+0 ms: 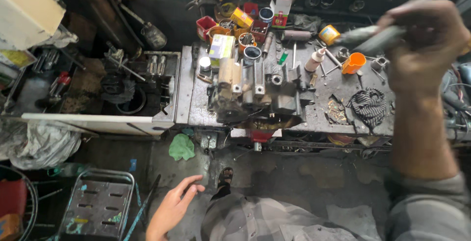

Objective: The person works at a cluttered workbench on an engine component held in a bench vise. They pick up small metal parts, fit a socket wrench with a long extension bar onto fasteners on the engine, turn the wrench, and use a wire brush on the part.

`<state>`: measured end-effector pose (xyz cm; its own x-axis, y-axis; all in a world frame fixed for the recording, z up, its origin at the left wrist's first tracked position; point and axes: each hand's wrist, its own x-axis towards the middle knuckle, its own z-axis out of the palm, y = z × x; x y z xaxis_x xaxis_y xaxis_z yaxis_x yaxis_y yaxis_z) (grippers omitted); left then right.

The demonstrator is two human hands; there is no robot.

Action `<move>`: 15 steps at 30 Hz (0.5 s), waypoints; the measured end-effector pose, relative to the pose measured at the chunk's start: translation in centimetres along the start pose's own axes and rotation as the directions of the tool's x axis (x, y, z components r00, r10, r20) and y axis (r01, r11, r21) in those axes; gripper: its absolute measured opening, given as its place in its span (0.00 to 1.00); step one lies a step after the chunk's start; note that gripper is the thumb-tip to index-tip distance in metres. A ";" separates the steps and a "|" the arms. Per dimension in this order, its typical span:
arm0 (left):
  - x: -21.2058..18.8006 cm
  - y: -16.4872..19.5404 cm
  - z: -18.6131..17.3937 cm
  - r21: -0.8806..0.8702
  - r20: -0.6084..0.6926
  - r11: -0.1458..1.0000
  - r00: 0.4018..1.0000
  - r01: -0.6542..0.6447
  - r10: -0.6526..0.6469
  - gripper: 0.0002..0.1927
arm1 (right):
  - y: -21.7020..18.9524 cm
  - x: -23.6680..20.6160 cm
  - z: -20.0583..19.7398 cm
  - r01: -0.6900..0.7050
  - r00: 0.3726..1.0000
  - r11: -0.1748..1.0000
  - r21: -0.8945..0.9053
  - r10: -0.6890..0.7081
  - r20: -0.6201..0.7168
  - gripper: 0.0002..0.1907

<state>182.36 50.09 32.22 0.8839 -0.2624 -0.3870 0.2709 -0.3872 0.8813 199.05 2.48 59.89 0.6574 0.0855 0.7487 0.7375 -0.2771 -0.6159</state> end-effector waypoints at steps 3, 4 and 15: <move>0.4 -2.4 0.4 -0.010 0.032 1.000 0.999 0.013 -0.013 0.21 | 3.2 -4.2 -2.4 -0.146 0.932 0.965 0.217 0.208 -0.297 0.13; 1.1 -3.2 0.8 -0.042 0.046 0.998 0.998 -0.037 0.039 0.21 | 3.9 -6.1 -3.0 -0.176 0.908 0.939 0.296 0.271 -0.321 0.14; 11.2 -1.1 10.6 0.146 0.605 0.948 0.784 -0.281 0.139 0.20 | 7.7 -31.9 -2.9 -0.367 0.445 0.638 0.676 0.759 -0.475 0.13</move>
<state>187.96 38.18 24.04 0.5005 -0.7940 -0.3450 -0.0474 -0.4230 0.9049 183.37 -5.15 31.97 0.7789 -0.6269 -0.0180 0.3341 0.4390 -0.8340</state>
